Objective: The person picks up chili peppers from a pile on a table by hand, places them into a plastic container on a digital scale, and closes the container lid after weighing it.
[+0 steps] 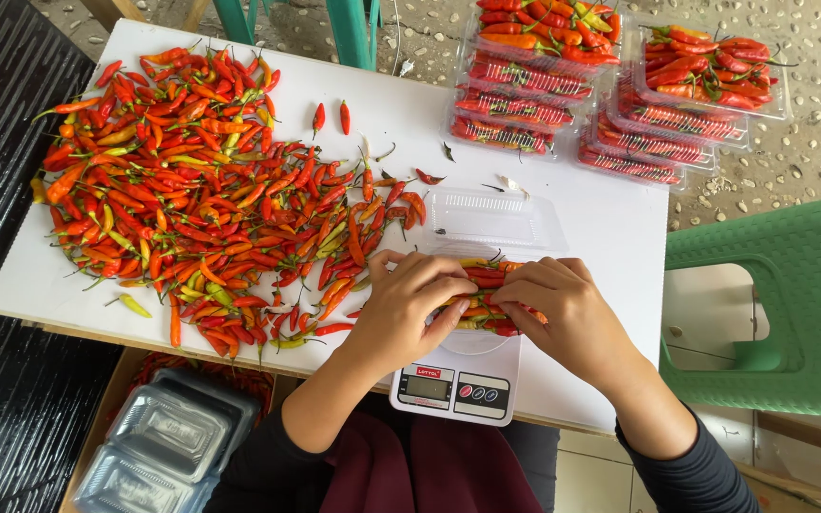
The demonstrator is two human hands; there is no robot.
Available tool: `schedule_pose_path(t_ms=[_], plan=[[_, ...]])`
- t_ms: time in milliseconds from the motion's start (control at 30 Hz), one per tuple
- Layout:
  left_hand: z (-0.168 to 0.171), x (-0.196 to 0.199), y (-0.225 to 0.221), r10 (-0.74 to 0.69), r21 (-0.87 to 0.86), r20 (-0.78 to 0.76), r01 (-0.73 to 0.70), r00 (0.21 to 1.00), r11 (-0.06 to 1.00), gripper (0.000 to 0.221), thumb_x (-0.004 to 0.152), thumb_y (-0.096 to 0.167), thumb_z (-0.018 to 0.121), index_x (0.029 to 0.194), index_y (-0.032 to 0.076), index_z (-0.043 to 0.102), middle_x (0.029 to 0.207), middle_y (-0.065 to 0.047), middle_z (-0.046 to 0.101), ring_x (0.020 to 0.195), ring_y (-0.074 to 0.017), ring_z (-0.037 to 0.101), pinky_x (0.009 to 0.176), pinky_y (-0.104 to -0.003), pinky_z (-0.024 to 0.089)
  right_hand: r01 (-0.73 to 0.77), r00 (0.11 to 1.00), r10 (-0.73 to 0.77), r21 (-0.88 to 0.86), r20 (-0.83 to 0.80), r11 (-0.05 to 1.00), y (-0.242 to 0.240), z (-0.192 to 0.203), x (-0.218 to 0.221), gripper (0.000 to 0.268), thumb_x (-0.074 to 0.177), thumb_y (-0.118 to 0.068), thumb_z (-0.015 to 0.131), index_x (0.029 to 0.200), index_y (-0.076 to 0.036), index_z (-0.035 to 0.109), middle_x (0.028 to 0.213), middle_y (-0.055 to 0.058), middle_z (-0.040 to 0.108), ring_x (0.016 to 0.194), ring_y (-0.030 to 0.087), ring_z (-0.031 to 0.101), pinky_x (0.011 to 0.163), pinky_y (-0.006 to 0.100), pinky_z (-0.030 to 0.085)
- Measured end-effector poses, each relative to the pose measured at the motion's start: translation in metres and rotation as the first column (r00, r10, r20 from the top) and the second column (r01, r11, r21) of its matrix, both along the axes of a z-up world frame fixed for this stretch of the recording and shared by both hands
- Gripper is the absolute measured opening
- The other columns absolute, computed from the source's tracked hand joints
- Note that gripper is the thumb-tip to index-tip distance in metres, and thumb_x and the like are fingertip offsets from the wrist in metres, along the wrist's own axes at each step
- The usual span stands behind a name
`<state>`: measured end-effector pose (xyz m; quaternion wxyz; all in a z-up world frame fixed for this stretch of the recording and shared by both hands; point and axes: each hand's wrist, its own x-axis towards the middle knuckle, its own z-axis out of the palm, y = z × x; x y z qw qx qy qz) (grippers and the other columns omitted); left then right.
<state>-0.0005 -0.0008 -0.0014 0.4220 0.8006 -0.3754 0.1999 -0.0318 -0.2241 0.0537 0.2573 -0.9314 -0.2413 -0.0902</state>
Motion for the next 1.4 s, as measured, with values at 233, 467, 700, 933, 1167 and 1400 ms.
schedule_pose_path(t_ms=[233, 467, 700, 933, 1167, 1400], plan=[[-0.004, 0.000, 0.018, 0.072, -0.034, -0.029, -0.073, 0.997, 0.997, 0.016, 0.097, 0.023, 0.063, 0.111, 0.021, 0.069, 0.110, 0.002, 0.067, 0.098, -0.0192, 0.064, 0.088, -0.039, 0.033, 0.033, 0.999, -0.032, 0.027, -0.030, 0.999, 0.003, 0.014, 0.004, 0.019, 0.089, -0.003, 0.068, 0.100, -0.016, 0.077, 0.091, 0.000, 0.076, 0.087, 0.023, 0.074, 0.089, 0.037, 0.050], [-0.014, -0.004, 0.057, 0.272, -0.052, -0.005, -0.272, 0.962, 0.961, 0.018, 0.094, 0.023, 0.065, 0.111, 0.024, 0.069, 0.110, 0.005, 0.065, 0.097, -0.0158, 0.064, 0.088, -0.036, 0.033, -0.025, 0.998, 0.030, -0.091, 0.052, 0.996, 0.039, 0.029, 0.040, 0.025, 0.080, -0.017, 0.083, 0.103, -0.016, 0.074, 0.070, -0.002, 0.074, 0.064, 0.016, 0.071, 0.095, 0.040, 0.051], [-0.019, -0.014, 0.100, 0.361, -0.062, -0.050, -0.364, 0.931, 0.929, 0.019, 0.093, 0.019, 0.066, 0.111, 0.023, 0.070, 0.111, 0.003, 0.066, 0.097, -0.0183, 0.064, 0.090, -0.037, 0.033, -0.211, 0.954, 0.281, -0.433, 0.105, 0.876, 0.103, 0.006, 0.085, 0.044, 0.076, -0.032, 0.082, 0.114, -0.016, 0.066, 0.104, 0.004, 0.065, 0.094, 0.023, 0.068, 0.093, 0.048, 0.049], [-0.027, -0.019, 0.112, 0.358, -0.026, -0.074, -0.361, 0.931, 0.932, 0.017, 0.092, 0.020, 0.066, 0.107, 0.024, 0.071, 0.110, 0.004, 0.065, 0.099, -0.0167, 0.063, 0.090, -0.039, 0.031, -0.182, 0.943, 0.306, -0.574, 0.128, 0.798, 0.117, -0.010, 0.120, 0.039, 0.081, -0.020, 0.077, 0.118, -0.015, 0.065, 0.126, 0.007, 0.060, 0.109, 0.028, 0.068, 0.097, 0.053, 0.050], [-0.033, -0.008, 0.104, 0.317, -0.007, -0.109, -0.320, 0.942, 0.947, 0.024, 0.088, 0.020, 0.068, 0.111, 0.026, 0.069, 0.112, 0.005, 0.063, 0.103, -0.0173, 0.063, 0.089, -0.039, 0.032, -0.255, 0.961, 0.128, -0.618, -0.243, 0.744, 0.099, 0.011, 0.129, 0.037, 0.090, -0.029, 0.068, 0.126, -0.021, 0.065, 0.130, 0.007, 0.066, 0.122, 0.025, 0.065, 0.110, 0.057, 0.040], [-0.037, -0.006, 0.092, 0.250, 0.034, -0.130, -0.248, 0.959, 0.968, 0.026, 0.088, 0.021, 0.068, 0.115, 0.024, 0.068, 0.114, 0.001, 0.062, 0.106, -0.0194, 0.061, 0.091, -0.042, 0.031, -0.269, 0.947, 0.078, -0.632, -0.313, 0.727, 0.093, 0.003, 0.133, 0.038, 0.090, -0.025, 0.069, 0.128, -0.020, 0.065, 0.132, 0.008, 0.066, 0.125, 0.027, 0.063, 0.109, 0.057, 0.042]])
